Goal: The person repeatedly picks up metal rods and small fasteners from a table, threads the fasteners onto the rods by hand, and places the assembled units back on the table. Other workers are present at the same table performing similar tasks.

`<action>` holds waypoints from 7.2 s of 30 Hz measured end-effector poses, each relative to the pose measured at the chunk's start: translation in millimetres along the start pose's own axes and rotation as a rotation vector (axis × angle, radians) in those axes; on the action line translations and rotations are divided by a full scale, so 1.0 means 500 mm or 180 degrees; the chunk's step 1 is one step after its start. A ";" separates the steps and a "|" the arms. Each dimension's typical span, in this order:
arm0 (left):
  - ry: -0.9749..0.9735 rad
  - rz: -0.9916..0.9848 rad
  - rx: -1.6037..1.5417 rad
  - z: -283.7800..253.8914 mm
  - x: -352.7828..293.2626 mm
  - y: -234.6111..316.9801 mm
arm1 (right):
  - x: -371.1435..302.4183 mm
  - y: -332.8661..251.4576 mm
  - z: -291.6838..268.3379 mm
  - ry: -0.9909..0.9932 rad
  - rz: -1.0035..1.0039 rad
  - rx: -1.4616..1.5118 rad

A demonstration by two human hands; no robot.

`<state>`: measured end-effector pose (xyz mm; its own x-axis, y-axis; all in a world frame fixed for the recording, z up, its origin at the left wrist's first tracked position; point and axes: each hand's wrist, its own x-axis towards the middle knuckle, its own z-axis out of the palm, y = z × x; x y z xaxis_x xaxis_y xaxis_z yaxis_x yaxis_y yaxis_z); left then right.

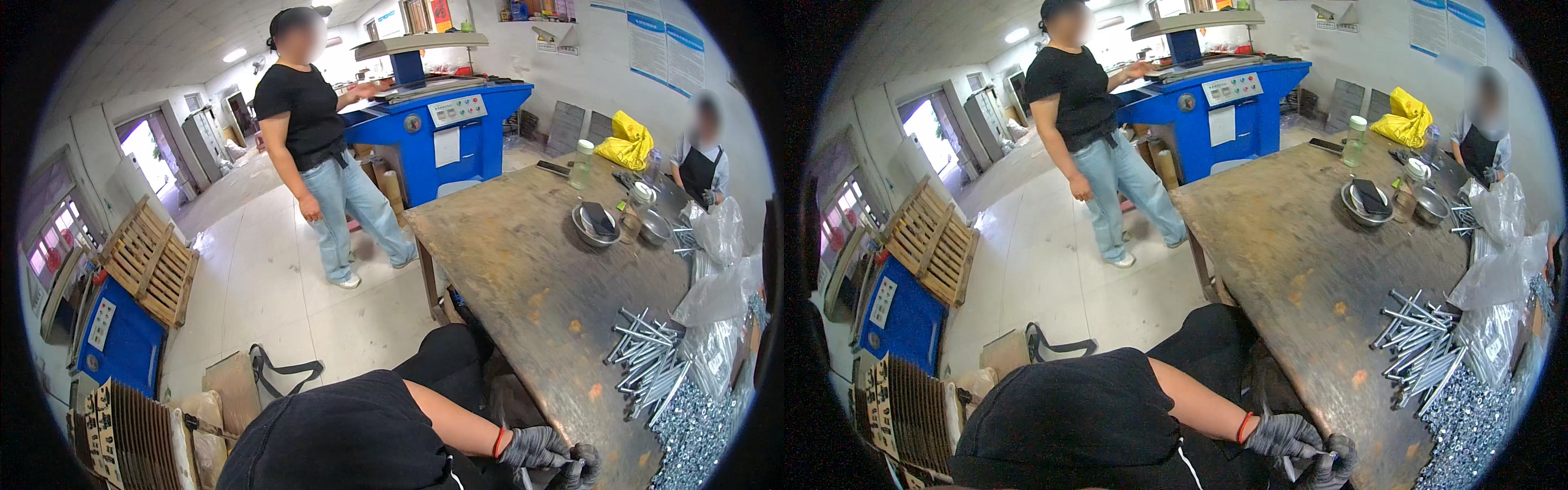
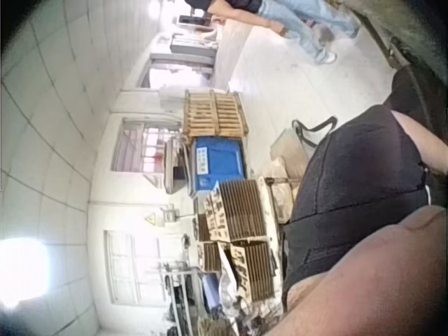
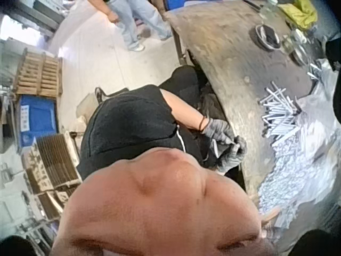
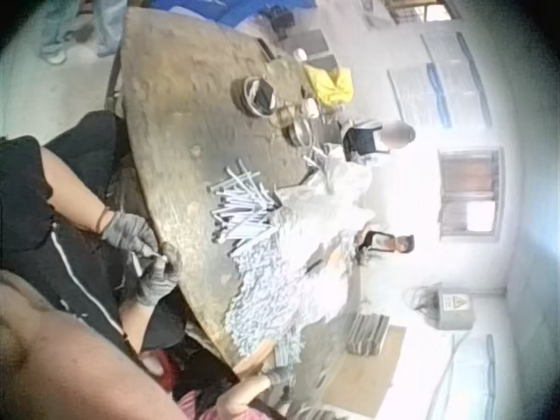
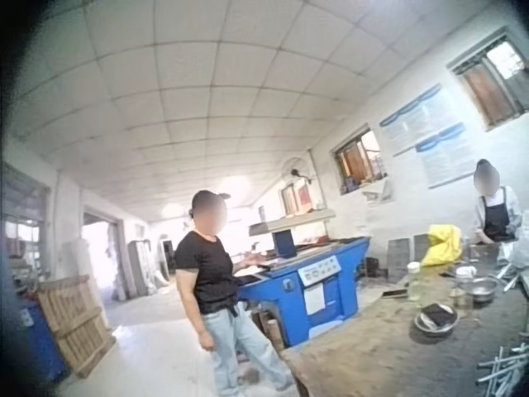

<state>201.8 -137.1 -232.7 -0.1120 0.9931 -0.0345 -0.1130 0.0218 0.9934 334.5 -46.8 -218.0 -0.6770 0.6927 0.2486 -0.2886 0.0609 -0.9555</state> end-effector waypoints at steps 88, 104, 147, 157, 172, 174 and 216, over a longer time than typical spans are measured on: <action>-0.0489 0.2225 0.5160 -0.138 0.552 0.089 | 0.264 0.127 -0.301 0.1052 0.1144 -0.4505; 0.0847 0.2145 0.3285 -0.149 0.124 0.034 | 0.092 0.074 -0.111 0.0974 -0.0002 -0.0876; -0.1306 -0.0772 0.0290 -0.053 -0.031 0.066 | -0.038 -0.073 -0.006 -0.0814 -0.0516 -0.2620; -0.2341 -0.2305 -0.2253 -0.090 -0.060 -0.022 | -0.010 -0.152 0.035 -0.1946 -0.1293 -0.2302; -0.2450 -0.1937 -0.2159 -0.129 -0.064 -0.027 | 0.018 -0.130 0.057 -0.2680 -0.1194 -0.2728; -0.2263 -0.1870 -0.2134 -0.113 -0.086 0.048 | 0.021 -0.143 0.065 -0.2810 -0.1745 -0.2673; -0.1033 -0.0266 -0.0620 -0.036 -0.023 0.069 | -0.020 -0.067 0.039 0.0142 -0.0017 -0.1043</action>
<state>181.5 -149.8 -200.0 0.2202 0.9743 -0.0470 -0.2973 0.1129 0.9481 337.5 -69.7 -185.6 -0.6437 0.7222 0.2533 -0.0539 0.2874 -0.9563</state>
